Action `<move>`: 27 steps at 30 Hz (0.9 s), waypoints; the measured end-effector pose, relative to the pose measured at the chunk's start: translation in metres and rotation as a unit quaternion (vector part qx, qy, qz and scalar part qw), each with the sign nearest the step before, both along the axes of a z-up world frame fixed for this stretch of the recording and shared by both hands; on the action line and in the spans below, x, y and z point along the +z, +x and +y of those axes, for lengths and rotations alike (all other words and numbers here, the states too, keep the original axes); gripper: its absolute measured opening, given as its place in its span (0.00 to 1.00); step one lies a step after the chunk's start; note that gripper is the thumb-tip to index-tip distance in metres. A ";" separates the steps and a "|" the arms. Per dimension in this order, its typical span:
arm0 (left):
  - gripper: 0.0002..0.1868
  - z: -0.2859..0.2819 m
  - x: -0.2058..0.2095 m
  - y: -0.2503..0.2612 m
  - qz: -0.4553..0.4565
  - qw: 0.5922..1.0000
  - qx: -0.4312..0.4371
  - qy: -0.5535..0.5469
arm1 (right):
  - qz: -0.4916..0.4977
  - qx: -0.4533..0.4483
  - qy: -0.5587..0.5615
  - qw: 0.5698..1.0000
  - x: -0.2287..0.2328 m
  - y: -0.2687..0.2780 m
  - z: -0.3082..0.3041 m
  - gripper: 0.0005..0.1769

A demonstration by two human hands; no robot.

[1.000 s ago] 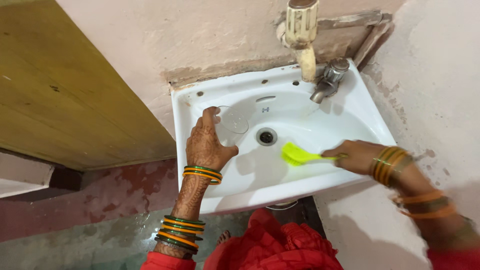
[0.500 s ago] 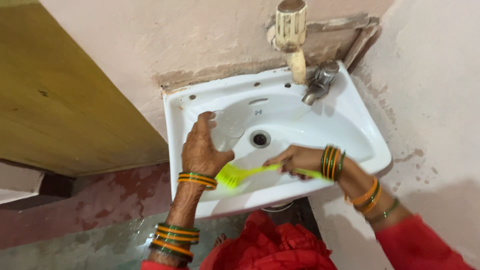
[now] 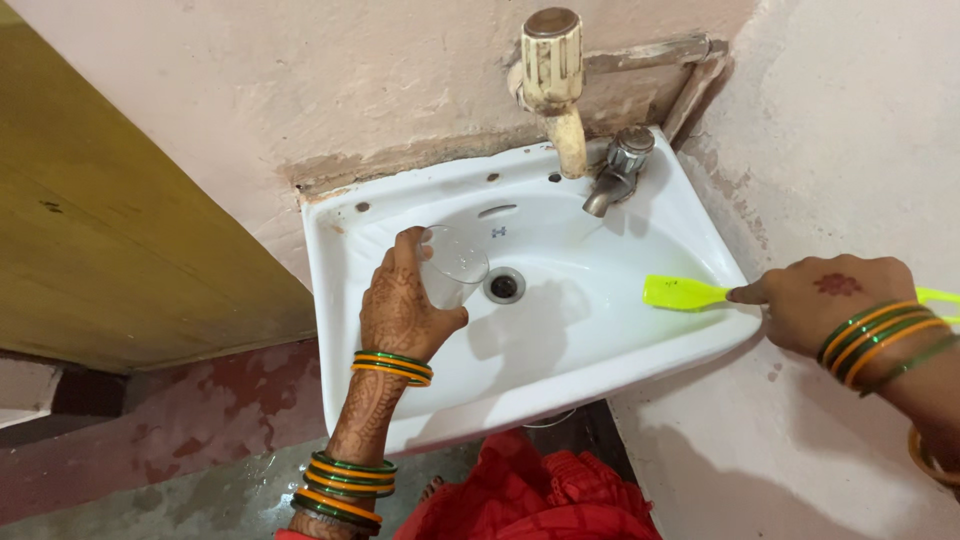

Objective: The person scrubs the surface of a sink and the faucet using a brush, while holding a glass in their other hand.

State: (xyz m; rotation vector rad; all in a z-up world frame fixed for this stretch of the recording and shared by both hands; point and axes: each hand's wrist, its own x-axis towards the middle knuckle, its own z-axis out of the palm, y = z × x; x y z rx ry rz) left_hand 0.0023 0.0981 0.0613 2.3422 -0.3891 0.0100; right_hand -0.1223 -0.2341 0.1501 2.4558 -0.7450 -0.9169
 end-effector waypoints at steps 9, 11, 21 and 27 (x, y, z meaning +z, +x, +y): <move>0.49 -0.001 -0.002 -0.007 0.004 1.000 0.005 0.009 | -0.154 0.213 0.047 0.964 -0.106 0.024 0.007 0.33; 0.49 0.001 -0.002 -0.010 -0.004 1.000 0.004 0.004 | -0.153 0.230 0.023 0.961 -0.106 0.013 0.006 0.32; 0.51 -0.005 -0.006 -0.019 -0.002 1.000 -0.004 -0.016 | -0.145 0.133 0.025 0.980 -0.071 -0.016 -0.013 0.30; 0.50 -0.005 -0.002 -0.030 0.007 1.000 -0.006 0.000 | -0.251 0.291 0.019 0.923 -0.153 0.035 0.011 0.29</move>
